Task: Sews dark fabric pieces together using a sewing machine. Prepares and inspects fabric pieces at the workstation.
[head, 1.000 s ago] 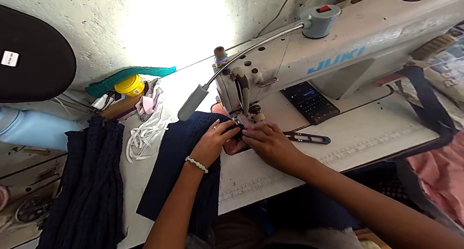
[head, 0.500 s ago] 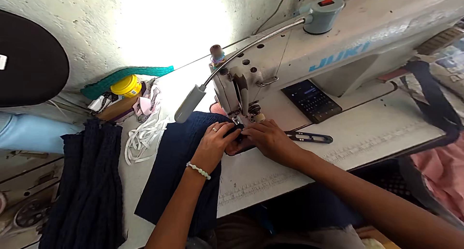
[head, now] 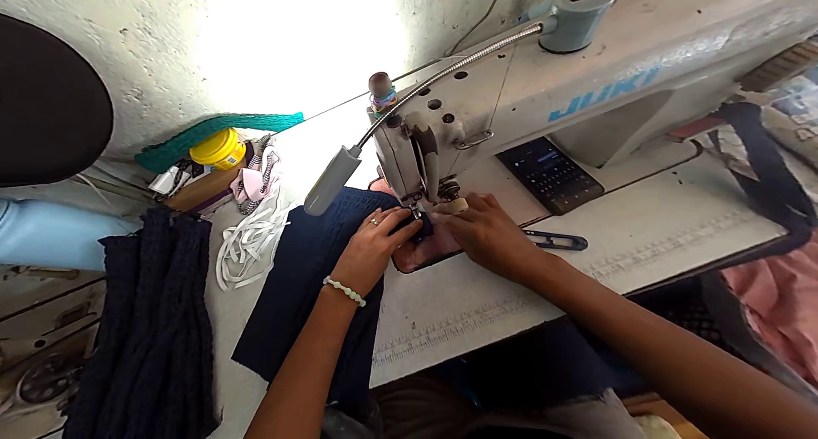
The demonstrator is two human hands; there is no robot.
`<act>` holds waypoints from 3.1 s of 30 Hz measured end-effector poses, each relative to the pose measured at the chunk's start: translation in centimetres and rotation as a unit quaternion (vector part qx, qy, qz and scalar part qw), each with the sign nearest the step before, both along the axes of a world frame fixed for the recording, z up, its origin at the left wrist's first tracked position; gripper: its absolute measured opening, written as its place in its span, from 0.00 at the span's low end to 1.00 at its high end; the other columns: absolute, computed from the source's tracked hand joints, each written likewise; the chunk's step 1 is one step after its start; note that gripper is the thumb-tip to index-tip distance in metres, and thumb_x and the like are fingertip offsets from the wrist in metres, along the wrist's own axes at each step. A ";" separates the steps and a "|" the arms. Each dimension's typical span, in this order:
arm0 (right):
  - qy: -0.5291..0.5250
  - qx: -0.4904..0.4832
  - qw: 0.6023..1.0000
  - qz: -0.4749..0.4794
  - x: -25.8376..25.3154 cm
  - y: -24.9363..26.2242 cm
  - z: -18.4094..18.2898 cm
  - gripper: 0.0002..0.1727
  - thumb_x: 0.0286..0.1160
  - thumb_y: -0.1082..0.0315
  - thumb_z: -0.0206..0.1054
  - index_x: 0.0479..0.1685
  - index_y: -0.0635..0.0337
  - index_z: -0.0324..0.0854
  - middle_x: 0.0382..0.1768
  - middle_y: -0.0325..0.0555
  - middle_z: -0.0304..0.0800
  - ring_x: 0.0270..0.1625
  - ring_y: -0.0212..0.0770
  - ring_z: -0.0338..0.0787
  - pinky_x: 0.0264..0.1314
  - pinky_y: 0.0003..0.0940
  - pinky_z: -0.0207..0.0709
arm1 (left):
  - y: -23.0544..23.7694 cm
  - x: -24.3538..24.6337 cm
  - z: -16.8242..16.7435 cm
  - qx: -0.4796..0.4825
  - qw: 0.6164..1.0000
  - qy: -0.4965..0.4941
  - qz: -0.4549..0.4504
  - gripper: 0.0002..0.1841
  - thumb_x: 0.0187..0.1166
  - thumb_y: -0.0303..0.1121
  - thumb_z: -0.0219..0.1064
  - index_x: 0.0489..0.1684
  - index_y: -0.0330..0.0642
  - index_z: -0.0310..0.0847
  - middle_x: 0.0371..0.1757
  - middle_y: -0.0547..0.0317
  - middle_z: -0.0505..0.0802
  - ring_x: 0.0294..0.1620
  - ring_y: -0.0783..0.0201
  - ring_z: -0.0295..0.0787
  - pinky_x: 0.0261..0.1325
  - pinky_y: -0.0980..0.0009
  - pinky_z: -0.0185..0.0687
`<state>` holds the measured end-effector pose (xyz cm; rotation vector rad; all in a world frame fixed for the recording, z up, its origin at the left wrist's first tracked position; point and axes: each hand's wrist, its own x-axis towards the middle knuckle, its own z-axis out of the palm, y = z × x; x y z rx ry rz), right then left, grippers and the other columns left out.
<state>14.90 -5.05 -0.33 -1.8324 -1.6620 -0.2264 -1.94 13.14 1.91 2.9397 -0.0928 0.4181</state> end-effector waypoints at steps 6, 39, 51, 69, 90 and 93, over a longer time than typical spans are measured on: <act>-0.029 0.103 0.978 -0.181 6.9 -8.4 2.7 0.17 0.86 0.71 0.56 0.58 0.70 0.88 0.62 0.64 0.90 0.64 0.64 0.88 0.68 0.58 0.78 | -0.2 0.0 0.1 0.003 1.000 0.015 0.009 0.28 0.74 0.11 0.61 0.68 0.51 0.88 0.70 0.43 0.89 0.74 0.43 0.85 0.77 0.44 0.76; -0.033 0.055 0.928 -0.367 13.2 -14.7 0.4 0.22 0.85 0.78 0.49 0.75 0.73 0.74 0.79 0.71 0.74 0.87 0.71 0.67 0.87 0.60 0.59 | 0.1 -0.1 -1.1 -0.018 0.999 -0.039 0.016 0.18 0.75 0.14 0.60 0.54 0.39 0.91 0.68 0.45 0.91 0.74 0.47 0.85 0.78 0.46 0.75; -0.038 0.058 0.925 -0.374 13.5 -14.6 0.2 0.22 0.85 0.77 0.50 0.76 0.72 0.73 0.80 0.69 0.74 0.87 0.69 0.66 0.87 0.60 0.59 | 0.4 0.1 -0.7 -0.015 0.999 -0.032 0.026 0.24 0.69 0.11 0.61 0.58 0.44 0.93 0.67 0.42 0.91 0.72 0.41 0.86 0.76 0.44 0.76; -0.038 0.056 0.926 -0.371 13.3 -14.6 0.2 0.23 0.85 0.76 0.50 0.77 0.72 0.72 0.80 0.69 0.73 0.87 0.70 0.65 0.87 0.62 0.59 | 0.1 1.0 -0.3 0.000 0.998 -0.031 0.051 0.24 0.65 0.11 0.65 0.59 0.40 0.93 0.66 0.40 0.91 0.72 0.39 0.85 0.74 0.44 0.77; -0.014 0.044 0.933 -0.358 13.2 -14.6 0.5 0.23 0.86 0.76 0.50 0.77 0.75 0.70 0.82 0.73 0.69 0.88 0.74 0.62 0.87 0.64 0.57 | -8.6 0.0 -0.9 -0.022 0.966 -0.048 0.253 0.20 0.85 0.44 0.60 0.61 0.44 0.93 0.72 0.49 0.89 0.65 0.41 0.86 0.60 0.47 0.79; -0.019 0.052 0.931 -0.360 13.3 -14.7 0.3 0.23 0.85 0.75 0.50 0.77 0.74 0.70 0.81 0.73 0.70 0.87 0.73 0.63 0.86 0.64 0.58 | -8.3 0.0 -1.0 -0.032 0.969 -0.038 0.242 0.22 0.84 0.48 0.60 0.65 0.46 0.91 0.72 0.54 0.90 0.72 0.41 0.83 0.67 0.42 0.74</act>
